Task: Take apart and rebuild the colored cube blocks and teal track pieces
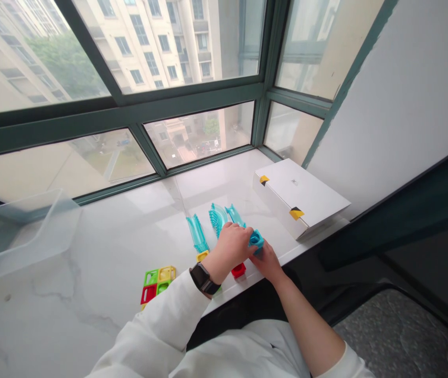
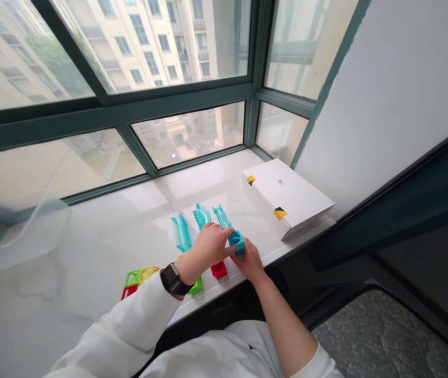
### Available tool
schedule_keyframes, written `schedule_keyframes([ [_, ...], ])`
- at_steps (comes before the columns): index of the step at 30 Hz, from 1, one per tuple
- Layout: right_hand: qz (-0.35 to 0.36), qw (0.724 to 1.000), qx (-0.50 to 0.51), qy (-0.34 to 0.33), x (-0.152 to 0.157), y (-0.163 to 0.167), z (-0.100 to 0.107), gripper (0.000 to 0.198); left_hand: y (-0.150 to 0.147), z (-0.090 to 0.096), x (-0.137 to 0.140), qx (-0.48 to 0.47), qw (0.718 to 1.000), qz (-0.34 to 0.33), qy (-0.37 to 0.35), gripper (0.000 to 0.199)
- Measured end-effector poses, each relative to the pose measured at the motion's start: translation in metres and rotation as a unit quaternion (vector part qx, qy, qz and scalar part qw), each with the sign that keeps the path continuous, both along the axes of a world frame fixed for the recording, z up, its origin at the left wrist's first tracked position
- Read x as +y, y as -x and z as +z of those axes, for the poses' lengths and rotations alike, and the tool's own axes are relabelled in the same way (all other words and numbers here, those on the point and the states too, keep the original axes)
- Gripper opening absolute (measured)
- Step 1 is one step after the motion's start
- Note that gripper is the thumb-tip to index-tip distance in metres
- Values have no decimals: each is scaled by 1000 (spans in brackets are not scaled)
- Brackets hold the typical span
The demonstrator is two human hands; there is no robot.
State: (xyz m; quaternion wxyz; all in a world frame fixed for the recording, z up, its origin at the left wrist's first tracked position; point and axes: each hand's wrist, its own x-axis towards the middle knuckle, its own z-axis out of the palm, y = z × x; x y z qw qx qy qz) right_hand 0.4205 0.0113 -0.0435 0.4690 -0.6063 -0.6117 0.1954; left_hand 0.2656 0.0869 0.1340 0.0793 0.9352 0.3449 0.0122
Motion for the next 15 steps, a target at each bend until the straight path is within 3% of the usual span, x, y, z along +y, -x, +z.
schedule_keyframes([
  [15, -2, 1000, -22, 7, 0, 0, -2, 43, -3, -2, -3, 7, 1000, -1, -3, 28],
])
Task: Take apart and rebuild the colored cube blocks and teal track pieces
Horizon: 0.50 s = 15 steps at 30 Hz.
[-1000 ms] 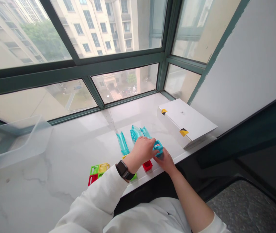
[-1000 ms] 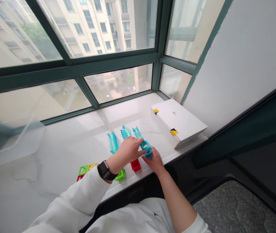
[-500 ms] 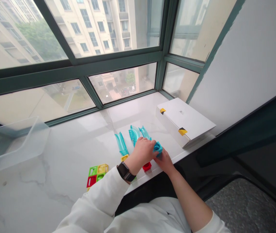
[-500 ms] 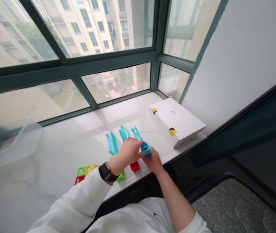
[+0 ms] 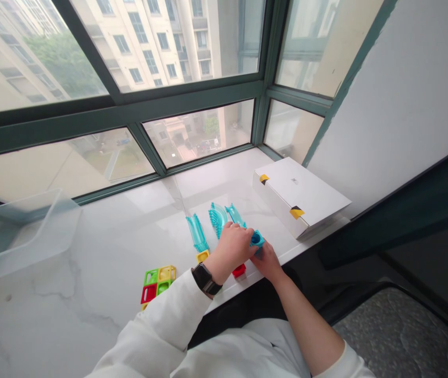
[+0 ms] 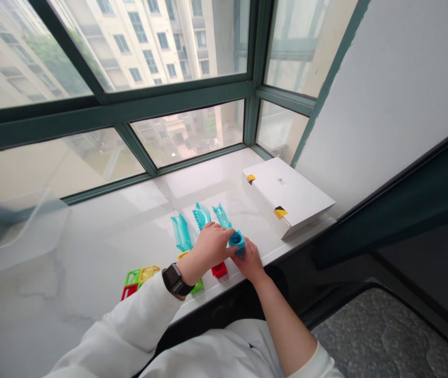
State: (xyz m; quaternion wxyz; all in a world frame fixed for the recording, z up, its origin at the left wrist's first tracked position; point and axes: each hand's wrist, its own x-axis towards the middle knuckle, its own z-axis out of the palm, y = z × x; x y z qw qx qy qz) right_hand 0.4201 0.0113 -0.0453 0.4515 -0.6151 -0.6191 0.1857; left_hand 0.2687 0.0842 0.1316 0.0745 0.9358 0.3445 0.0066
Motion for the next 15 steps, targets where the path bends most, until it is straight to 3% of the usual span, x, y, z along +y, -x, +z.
schedule_keyframes([
  [15, -6, 1000, -13, -3, 0, 2, -2, 41, -1, -1, 0, 7, 1000, 6, -2, 30],
])
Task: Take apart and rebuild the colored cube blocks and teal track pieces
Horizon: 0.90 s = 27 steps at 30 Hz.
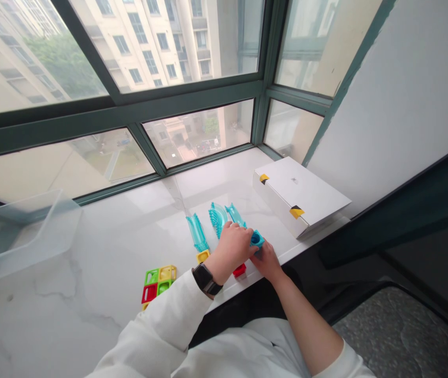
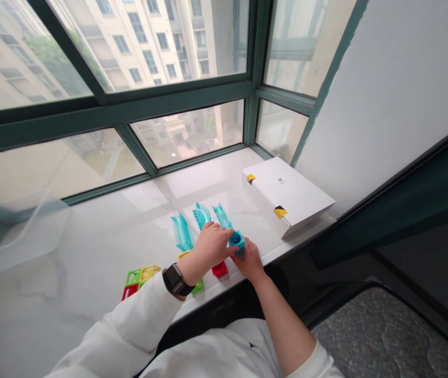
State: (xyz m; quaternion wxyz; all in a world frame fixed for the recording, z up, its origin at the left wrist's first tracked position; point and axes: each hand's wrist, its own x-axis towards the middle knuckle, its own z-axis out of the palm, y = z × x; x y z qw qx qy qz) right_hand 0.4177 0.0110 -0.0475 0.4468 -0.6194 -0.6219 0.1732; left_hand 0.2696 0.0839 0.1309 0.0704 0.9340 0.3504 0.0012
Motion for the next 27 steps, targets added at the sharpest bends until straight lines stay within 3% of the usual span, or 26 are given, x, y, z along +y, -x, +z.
schedule_keyframes([
  [27, -11, 1000, -16, -6, -1, 2, 0, 37, 1, 1, -3, -6, 1000, 3, 2, 29],
])
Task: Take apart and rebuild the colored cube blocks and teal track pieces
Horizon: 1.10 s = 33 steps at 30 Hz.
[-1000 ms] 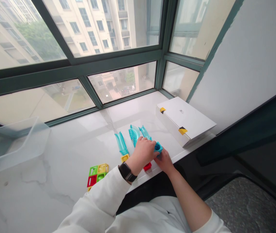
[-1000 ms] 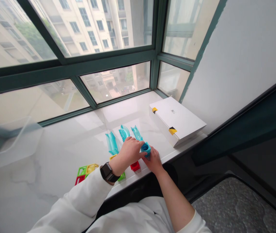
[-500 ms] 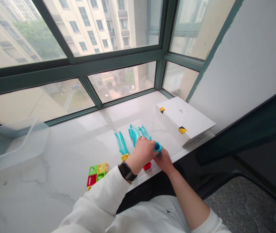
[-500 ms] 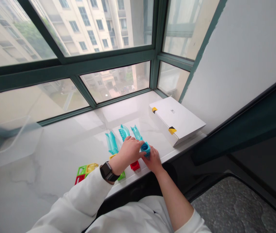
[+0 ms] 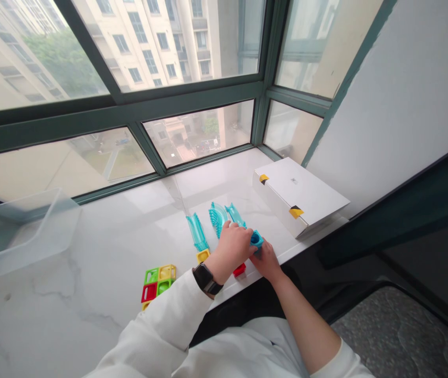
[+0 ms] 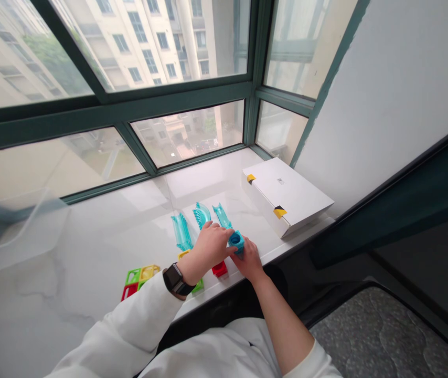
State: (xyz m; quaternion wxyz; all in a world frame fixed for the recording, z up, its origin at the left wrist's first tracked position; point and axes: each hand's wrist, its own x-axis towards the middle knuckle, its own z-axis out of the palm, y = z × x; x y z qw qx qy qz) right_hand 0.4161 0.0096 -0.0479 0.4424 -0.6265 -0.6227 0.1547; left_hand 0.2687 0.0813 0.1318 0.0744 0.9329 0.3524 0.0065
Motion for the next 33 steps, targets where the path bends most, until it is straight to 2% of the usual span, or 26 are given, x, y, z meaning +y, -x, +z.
schedule_keyframes([
  [5, -3, 1000, -9, 3, 0, -1, -2, 38, 4, 2, 1, -13, 1000, 2, 11, 34],
  [9, -6, 1000, -18, 4, -1, -1, -1, 44, 26, 9, -3, -147, 989, 21, -2, 35],
  [13, -25, 999, -25, 23, -3, -1, -1, 49, 75, 20, -14, -315, 947, 64, -11, 27],
  [17, -29, 998, -25, 43, -3, -1, -3, 44, 145, 17, -26, -378, 911, 162, -38, 24],
  [19, -29, 998, -24, 47, -2, -2, -4, 44, 183, 6, -31, -375, 899, 218, -63, 25],
  [22, -30, 998, -13, 51, -2, -4, -7, 52, 235, -20, -43, -358, 882, 297, -78, 30],
  [26, -27, 999, 12, 25, -7, -7, -7, 80, 287, -66, -67, -343, 857, 380, -53, 37],
  [28, -21, 999, 31, 1, -13, -8, -5, 85, 302, -88, -80, -339, 849, 404, -36, 40],
  [30, -19, 998, 62, -28, -20, -9, 2, 79, 311, -106, -91, -335, 845, 416, -24, 44],
  [33, -45, 990, 91, -97, -29, -8, 23, 72, 311, -125, -102, -323, 856, 405, -14, 47],
])
